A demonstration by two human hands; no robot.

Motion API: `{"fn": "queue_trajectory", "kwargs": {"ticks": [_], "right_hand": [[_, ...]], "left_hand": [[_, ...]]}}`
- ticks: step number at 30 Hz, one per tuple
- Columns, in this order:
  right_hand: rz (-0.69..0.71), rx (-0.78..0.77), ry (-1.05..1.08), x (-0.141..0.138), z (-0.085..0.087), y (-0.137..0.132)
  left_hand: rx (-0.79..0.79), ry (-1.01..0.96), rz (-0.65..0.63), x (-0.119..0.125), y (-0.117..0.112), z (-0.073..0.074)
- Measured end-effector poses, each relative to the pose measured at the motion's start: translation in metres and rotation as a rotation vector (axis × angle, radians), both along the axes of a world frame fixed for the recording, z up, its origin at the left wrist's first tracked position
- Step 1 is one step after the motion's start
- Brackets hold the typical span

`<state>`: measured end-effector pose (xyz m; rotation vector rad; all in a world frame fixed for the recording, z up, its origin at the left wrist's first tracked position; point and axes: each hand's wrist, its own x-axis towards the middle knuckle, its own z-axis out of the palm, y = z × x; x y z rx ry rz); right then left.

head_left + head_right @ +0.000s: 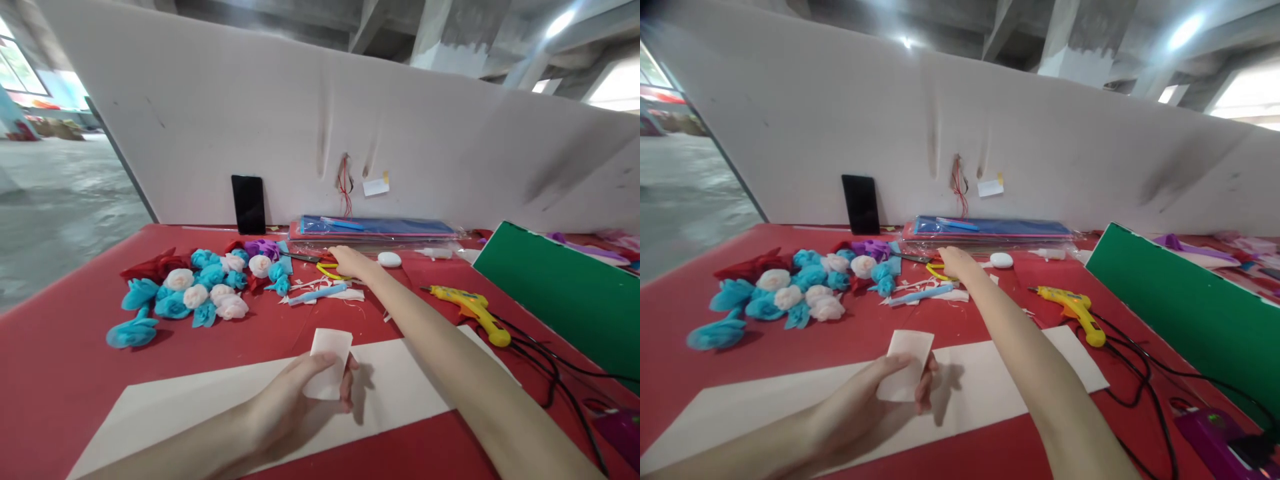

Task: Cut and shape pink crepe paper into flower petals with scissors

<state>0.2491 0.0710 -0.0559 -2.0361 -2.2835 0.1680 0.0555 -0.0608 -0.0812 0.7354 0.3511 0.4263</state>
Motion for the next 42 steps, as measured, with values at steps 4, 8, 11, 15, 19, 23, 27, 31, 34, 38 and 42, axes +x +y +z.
{"fn": "queue_trajectory", "kwargs": {"ticks": [4, 8, 11, 15, 19, 23, 27, 31, 34, 38, 42], "right_hand": [[0.026, -0.029, -0.066, -0.002, 0.001, 0.005], [0.001, -0.001, -0.033, 0.0, 0.007, 0.002], [-0.051, 0.005, 0.062, 0.008, 0.015, -0.002], [-0.133, 0.016, 0.279, 0.018, 0.027, -0.014], [-0.217, 0.09, 0.603, 0.017, 0.036, -0.047], [-0.28, 0.031, 0.986, 0.001, 0.038, -0.096], [-0.263, -0.143, 1.279, -0.018, 0.034, -0.145], [-0.307, -0.18, 1.454, -0.037, 0.029, -0.172], [-0.336, -0.162, 1.529, -0.05, 0.024, -0.176], [-0.351, -0.102, 1.588, -0.058, 0.018, -0.174], [-0.369, -0.022, 1.594, -0.059, 0.017, -0.173]], "left_hand": [[0.0, -0.014, 0.008, 0.0, 0.0, 0.002], [-0.01, 0.007, 0.033, 0.0, 0.0, 0.002], [-0.023, 0.027, 0.043, 0.001, 0.0, 0.001], [-0.005, 0.031, 0.051, 0.0, 0.0, 0.002], [0.001, 0.041, 0.059, 0.0, 0.0, 0.003], [-0.023, 0.062, 0.077, 0.001, -0.001, 0.004], [-0.069, 0.096, 0.115, 0.001, -0.002, 0.007], [0.086, 0.198, 0.15, -0.005, 0.004, 0.014], [0.297, 0.275, 0.159, -0.01, 0.008, 0.018], [0.491, 0.433, 0.219, -0.013, 0.006, 0.021], [0.569, 0.466, 0.304, -0.009, 0.004, 0.021]]}}
